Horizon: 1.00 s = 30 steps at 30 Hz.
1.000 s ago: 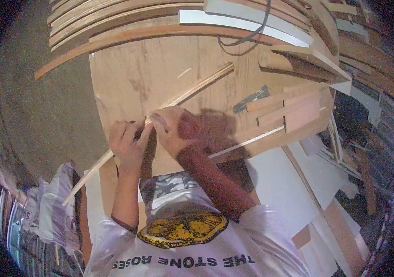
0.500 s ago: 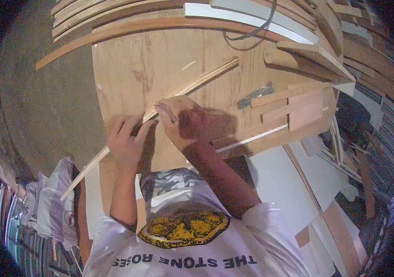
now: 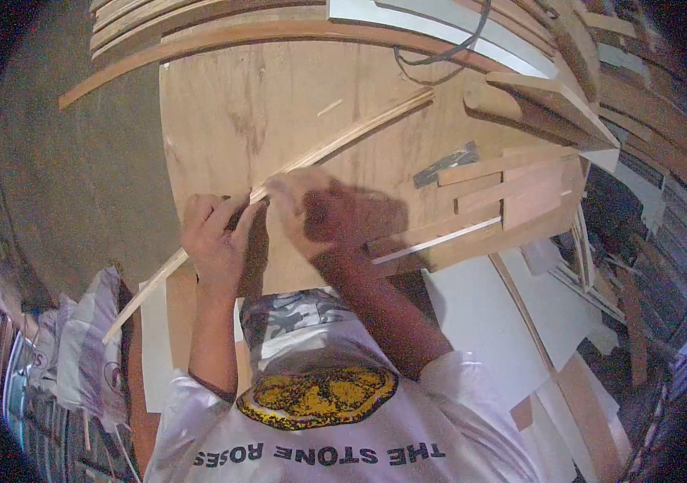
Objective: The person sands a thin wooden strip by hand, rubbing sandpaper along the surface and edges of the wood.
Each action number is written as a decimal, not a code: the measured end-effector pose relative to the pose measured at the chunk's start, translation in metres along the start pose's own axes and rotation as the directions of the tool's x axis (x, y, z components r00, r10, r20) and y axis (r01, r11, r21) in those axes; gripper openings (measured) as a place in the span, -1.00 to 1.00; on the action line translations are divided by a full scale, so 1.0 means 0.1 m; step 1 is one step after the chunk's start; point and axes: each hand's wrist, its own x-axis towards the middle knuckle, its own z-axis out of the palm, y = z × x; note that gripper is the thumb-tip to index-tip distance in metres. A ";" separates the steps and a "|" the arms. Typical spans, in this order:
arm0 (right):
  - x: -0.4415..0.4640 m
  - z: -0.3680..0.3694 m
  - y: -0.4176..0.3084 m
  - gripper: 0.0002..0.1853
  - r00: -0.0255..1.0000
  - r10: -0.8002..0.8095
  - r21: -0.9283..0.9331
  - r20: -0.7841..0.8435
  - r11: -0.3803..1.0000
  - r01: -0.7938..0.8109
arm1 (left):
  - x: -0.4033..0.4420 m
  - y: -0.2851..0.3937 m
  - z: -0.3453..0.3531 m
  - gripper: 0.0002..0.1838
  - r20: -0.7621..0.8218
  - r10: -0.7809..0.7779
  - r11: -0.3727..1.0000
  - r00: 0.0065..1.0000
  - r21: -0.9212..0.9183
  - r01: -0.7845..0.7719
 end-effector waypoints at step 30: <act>0.17 -0.28 0.18 -0.62 0.983 -0.094 -0.416 -0.161 0.909 0.019 | -0.02 -0.03 0.05 -0.76 -0.030 -0.024 0.999 0.999 -0.044 0.023</act>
